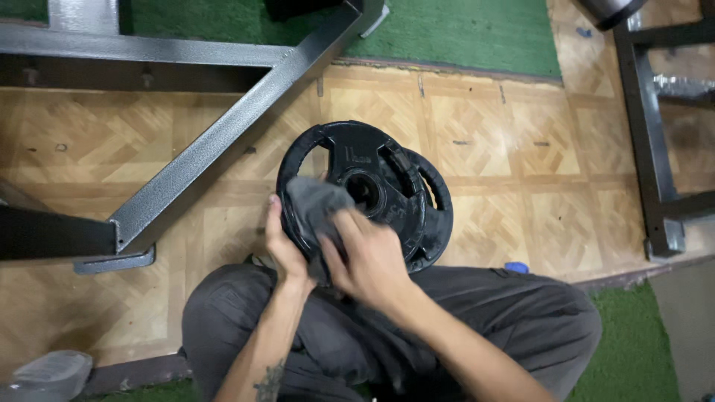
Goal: The person sits on the gym floor and wipes a black weight plate with a gray cloth. They rotate the plate to clean both sides and the center hole, then place it on top of another weight plate.
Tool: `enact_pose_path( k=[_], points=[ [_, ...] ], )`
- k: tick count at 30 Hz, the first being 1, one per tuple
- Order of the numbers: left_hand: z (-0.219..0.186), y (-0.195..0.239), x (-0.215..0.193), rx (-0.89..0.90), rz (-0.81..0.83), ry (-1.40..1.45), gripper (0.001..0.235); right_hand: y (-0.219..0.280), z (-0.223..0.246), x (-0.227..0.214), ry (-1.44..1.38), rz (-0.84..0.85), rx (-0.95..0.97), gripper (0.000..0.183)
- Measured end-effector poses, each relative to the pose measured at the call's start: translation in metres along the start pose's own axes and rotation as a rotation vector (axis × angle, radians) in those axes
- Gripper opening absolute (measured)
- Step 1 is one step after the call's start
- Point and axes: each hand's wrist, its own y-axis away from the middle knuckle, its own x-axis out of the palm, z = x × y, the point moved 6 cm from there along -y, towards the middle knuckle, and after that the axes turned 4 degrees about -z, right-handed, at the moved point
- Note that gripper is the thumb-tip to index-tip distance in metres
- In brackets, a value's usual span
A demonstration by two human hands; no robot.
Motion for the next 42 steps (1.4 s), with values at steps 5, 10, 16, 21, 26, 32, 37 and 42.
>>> enact_pose_path(
  k=[5, 10, 16, 21, 26, 32, 37, 42],
  points=[
    [0.017, -0.029, -0.021, 0.029, 0.064, 0.161, 0.038, -0.065, -0.009, 0.012, 0.013, -0.195, -0.043, 0.024],
    [-0.003, 0.008, -0.004, 0.195, 0.063, -0.234, 0.042, -0.011, 0.017, 0.002, -0.031, -0.119, -0.127, 0.027],
    [0.027, -0.041, -0.038, 0.117, 0.023, -0.106, 0.034, -0.102, -0.019, 0.017, 0.114, -0.240, -0.089, 0.031],
    [0.020, -0.036, -0.028, 0.113, 0.074, -0.027, 0.040, -0.152, -0.053, 0.040, 0.272, -0.106, 0.165, 0.030],
    [0.027, -0.031, -0.024, 0.029, 0.207, 0.045, 0.041, -0.130, -0.079, 0.019, -0.060, -0.145, 0.104, 0.044],
    [0.003, 0.011, -0.001, 0.538, 0.591, -0.444, 0.056, -0.143, -0.166, -0.006, -0.240, -0.023, 0.270, 0.039],
    [0.028, 0.061, 0.009, 0.779, 0.644, -0.878, 0.095, -0.099, -0.065, -0.110, -0.526, -0.074, 0.060, 0.021],
    [0.051, 0.106, 0.034, 0.971, 0.734, -0.969, 0.058, -0.034, -0.001, -0.175, -0.542, -0.101, -0.417, 0.022]
  ],
)
